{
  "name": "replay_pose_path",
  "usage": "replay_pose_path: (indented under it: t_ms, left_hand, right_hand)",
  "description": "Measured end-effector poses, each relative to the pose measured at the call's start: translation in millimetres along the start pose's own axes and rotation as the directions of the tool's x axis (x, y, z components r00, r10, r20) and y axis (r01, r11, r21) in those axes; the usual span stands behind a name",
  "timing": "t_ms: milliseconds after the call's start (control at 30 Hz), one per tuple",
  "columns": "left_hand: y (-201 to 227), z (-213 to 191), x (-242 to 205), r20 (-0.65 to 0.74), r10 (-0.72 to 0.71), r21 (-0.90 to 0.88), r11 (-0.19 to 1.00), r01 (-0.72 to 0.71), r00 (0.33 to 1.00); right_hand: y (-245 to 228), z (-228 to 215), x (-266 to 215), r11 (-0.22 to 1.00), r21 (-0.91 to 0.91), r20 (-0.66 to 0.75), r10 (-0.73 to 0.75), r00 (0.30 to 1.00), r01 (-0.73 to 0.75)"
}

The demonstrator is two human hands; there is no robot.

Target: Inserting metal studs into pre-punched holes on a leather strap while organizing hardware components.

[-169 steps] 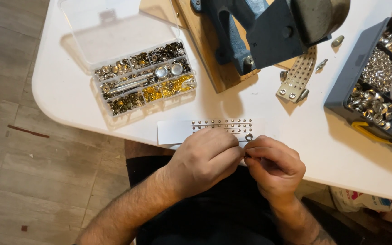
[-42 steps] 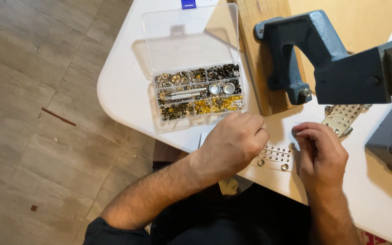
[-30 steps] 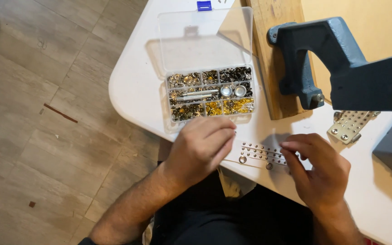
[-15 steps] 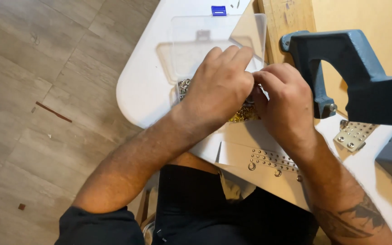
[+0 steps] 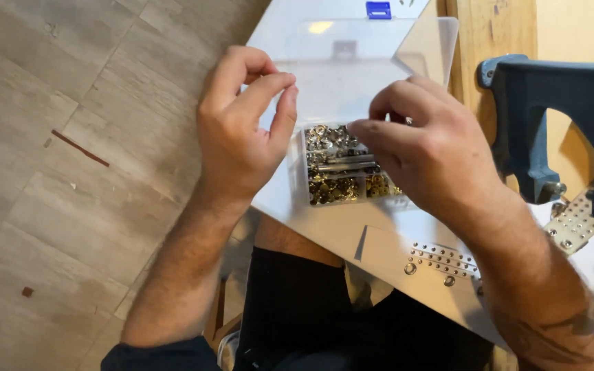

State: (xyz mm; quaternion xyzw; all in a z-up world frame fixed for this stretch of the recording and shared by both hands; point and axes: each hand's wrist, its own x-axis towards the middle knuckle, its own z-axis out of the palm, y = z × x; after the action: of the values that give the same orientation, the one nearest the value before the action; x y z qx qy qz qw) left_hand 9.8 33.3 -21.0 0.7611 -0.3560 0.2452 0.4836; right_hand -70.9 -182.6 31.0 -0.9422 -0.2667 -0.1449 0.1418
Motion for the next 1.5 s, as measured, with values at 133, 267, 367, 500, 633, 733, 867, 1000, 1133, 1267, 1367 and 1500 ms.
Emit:
replay_pose_path:
  t_ms: [133,267,367,500,633,733,867,1000,1133,1267,1367,1500]
  left_hand:
    - [-0.5,-3.6,-3.9,0.001,-0.025,0.051,0.998,0.025,1.000]
    - [-1.8,-4.9,-3.6,0.011,0.009,0.039,0.999,-0.009,1.000]
    - [0.2,-5.6,-4.8,0.032,0.022,0.042,0.999,-0.023,0.999]
    - [-0.8,-5.2,-4.2,0.039,0.055,0.090,0.994,-0.058,0.998]
    - [-2.5,-7.2,-5.1,0.067,0.091,0.018,0.996,-0.093,0.994]
    - [-2.2,-6.6,-7.1,0.173,0.181,-0.074,0.983,-0.171,0.968]
    - [2.2,-9.3,-8.7,0.135,0.285,-0.125,0.955,-0.269,0.949]
    - [3.7,-13.1,-16.7,0.056,0.342,-0.087,0.938,-0.336,0.938]
    - [3.1,-11.7,-17.5,0.059,0.401,-0.038,0.916,-0.399,0.914]
    - [6.4,-10.1,-15.0,0.037,0.350,-0.046,0.936,-0.348,0.936]
    - [8.8,-10.9,-9.3,-0.011,0.299,-0.064,0.952,-0.299,0.954]
    - [6.5,-5.7,-13.1,-0.054,0.247,0.018,0.969,-0.246,0.968]
  right_hand:
    - [4.8,10.7,27.4,0.983,-0.070,0.165,-0.158,0.974,0.172]
    - [3.6,13.8,35.7,0.959,-0.188,0.290,-0.154,0.945,0.213]
    - [3.3,14.5,34.2,0.960,-0.158,0.281,-0.180,0.943,0.231]
    - [8.9,13.7,30.5,0.975,-0.071,0.211,-0.192,0.958,0.211]
    - [11.4,7.1,25.4,0.984,-0.081,0.155,-0.143,0.978,0.157]
    - [5.3,-0.5,28.8,0.978,0.189,0.065,-0.107,0.992,0.093]
    - [-10.6,-7.7,41.4,0.889,0.458,0.043,-0.020,0.999,-0.002]
    - [-15.5,-8.7,46.1,0.832,0.553,0.044,0.023,0.999,-0.043]
    - [-19.6,-7.9,39.6,0.831,0.541,0.066,0.111,0.992,-0.129]
    - [-27.7,11.2,23.2,0.930,0.309,0.065,0.187,0.980,-0.198]
    - [-37.2,28.6,11.0,0.985,0.105,0.052,0.134,0.990,-0.139]
    - [-45.9,39.6,2.2,0.985,-0.140,0.075,0.107,0.991,-0.096]
